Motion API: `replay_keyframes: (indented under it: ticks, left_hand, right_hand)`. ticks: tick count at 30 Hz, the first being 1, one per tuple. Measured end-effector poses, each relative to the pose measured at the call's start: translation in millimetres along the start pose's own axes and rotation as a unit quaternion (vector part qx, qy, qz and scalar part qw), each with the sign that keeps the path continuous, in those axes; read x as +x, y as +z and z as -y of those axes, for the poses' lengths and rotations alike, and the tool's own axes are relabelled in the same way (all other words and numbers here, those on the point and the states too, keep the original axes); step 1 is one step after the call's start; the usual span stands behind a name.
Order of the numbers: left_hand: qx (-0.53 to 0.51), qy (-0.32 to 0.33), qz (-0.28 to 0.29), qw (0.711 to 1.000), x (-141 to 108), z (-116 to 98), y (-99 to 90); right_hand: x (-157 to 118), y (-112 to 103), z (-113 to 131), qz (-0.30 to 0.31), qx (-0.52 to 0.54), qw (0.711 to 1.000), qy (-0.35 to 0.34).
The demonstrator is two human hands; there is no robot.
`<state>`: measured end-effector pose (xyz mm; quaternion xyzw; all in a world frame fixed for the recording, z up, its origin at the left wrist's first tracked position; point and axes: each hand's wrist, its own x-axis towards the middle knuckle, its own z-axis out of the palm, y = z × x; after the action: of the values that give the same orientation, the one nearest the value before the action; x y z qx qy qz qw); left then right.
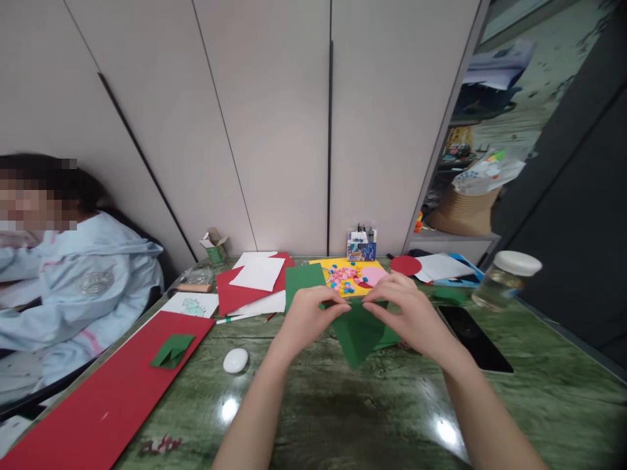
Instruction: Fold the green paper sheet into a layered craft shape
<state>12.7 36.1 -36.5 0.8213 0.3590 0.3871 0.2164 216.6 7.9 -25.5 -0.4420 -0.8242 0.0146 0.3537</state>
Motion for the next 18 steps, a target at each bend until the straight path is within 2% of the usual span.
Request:
replay_keyframes:
  ticks: [8,12,18]
  left_hand:
    - [0.031,0.016,-0.007,0.999,-1,-6,13.2]
    - [0.046,0.004,-0.008,0.999,0,-8,18.0]
    - [0.051,-0.008,-0.002,0.999,-1,-8,16.7]
  right_hand:
    - [-2,10,-4,0.027,-0.022,0.999,-0.011]
    - [-2,14,-2,0.032,-0.024,0.999,-0.008]
    - [-1,7,0,0.053,-0.015,0.998,-0.018]
